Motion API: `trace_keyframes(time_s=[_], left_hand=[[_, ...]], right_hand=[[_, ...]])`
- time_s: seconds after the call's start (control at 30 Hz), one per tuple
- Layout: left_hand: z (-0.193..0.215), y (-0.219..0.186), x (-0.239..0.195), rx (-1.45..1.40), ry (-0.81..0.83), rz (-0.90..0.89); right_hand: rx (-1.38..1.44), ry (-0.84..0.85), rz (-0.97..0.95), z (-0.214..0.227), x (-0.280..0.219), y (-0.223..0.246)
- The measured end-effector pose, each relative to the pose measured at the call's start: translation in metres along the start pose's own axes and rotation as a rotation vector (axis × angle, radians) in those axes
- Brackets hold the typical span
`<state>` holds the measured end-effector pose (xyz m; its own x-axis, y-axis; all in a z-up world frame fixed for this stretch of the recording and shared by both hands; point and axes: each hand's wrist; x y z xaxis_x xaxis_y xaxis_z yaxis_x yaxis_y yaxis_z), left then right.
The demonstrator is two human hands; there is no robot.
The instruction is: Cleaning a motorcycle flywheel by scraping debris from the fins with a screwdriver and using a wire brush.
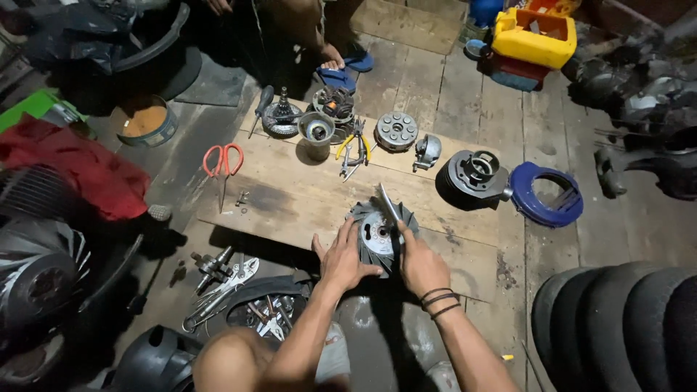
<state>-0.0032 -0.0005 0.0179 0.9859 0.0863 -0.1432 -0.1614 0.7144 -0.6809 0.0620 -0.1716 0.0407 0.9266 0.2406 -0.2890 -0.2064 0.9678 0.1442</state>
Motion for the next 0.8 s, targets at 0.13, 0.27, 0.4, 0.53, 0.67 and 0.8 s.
trace_keyframes(time_s=[0.13, 0.27, 0.4, 0.53, 0.67, 0.8], left_hand=[[0.0, 0.001, -0.003, 0.01, -0.022, -0.024], [-0.026, 0.029, 0.01, 0.213, -0.043, -0.062], [-0.022, 0.024, 0.01, 0.201, -0.05, -0.065], [-0.021, 0.022, 0.008, 0.194, -0.031, -0.059], [-0.015, 0.018, 0.007, 0.177, -0.011, -0.042], [-0.018, 0.022, 0.005, 0.2, -0.024, -0.05]], right_hand=[[0.049, 0.078, -0.032, 0.014, -0.026, -0.008], [0.085, 0.242, -0.224, 0.0, -0.064, -0.039], [-0.032, 0.178, -0.147, -0.008, -0.057, -0.036], [0.034, 0.123, -0.127, 0.008, -0.013, 0.011], [0.02, 0.105, -0.094, 0.005, 0.012, 0.021], [0.061, 0.073, -0.062, -0.004, -0.023, -0.005]])
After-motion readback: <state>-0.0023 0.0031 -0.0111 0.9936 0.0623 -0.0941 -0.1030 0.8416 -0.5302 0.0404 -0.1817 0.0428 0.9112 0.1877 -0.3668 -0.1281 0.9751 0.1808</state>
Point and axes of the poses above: each hand's wrist, its own x-axis towards the middle knuckle, its own z-axis out of the back of the hand, y = z × x, and after that the axes turned 15 degrees about -z, right-handed
